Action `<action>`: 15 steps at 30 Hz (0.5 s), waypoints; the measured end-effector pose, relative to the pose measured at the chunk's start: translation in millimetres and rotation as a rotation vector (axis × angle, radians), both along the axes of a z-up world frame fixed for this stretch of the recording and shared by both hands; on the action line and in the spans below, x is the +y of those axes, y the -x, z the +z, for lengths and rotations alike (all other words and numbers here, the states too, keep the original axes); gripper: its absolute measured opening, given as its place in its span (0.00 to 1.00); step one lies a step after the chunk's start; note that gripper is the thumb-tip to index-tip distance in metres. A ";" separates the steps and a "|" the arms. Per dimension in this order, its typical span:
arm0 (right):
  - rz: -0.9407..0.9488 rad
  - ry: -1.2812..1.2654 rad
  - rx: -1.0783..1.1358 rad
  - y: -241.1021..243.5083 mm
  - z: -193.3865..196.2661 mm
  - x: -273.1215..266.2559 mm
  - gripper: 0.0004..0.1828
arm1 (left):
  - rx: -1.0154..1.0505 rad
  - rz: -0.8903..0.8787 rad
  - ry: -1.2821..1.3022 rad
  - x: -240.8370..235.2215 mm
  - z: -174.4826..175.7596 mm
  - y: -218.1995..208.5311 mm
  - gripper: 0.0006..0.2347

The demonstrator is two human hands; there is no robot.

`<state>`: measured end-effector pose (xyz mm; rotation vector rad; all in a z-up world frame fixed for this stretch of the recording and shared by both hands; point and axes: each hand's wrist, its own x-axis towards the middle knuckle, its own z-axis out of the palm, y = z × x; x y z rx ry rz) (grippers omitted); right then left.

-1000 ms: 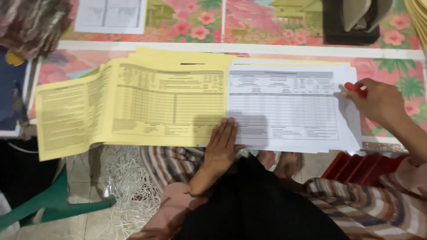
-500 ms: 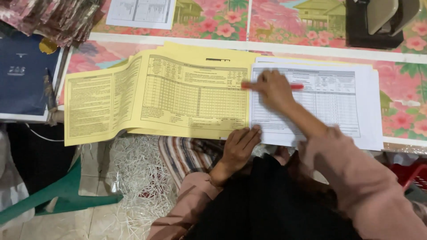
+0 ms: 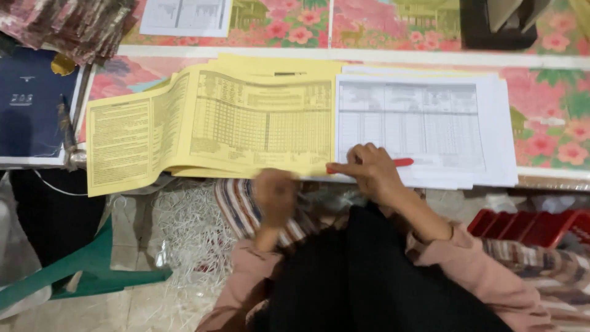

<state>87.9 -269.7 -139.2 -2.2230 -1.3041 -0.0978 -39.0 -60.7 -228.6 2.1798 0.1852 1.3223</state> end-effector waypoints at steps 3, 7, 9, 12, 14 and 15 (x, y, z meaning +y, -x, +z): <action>-0.032 -0.026 0.049 4.5 1.1 -13.1 0.20 | 0.038 0.276 0.446 64.8 47.2 33.2 0.06; -0.110 0.029 0.046 -52.5 -17.3 -32.3 0.23 | 0.035 0.440 0.539 123.1 90.6 40.5 0.07; -0.088 -0.054 -0.037 -58.9 -10.5 -35.7 0.20 | 0.001 0.442 0.468 114.4 108.5 35.5 0.06; -0.185 -0.111 -0.253 -68.9 -18.5 -49.4 0.20 | 0.000 0.341 0.401 94.6 139.9 31.1 0.03; -0.267 -0.088 -0.387 -70.8 -18.6 -56.4 0.23 | 0.021 0.270 0.400 86.7 148.1 29.9 0.03; -0.322 -0.056 -0.366 -69.5 -13.4 -56.7 0.20 | -0.048 0.351 0.447 87.7 145.0 29.4 0.06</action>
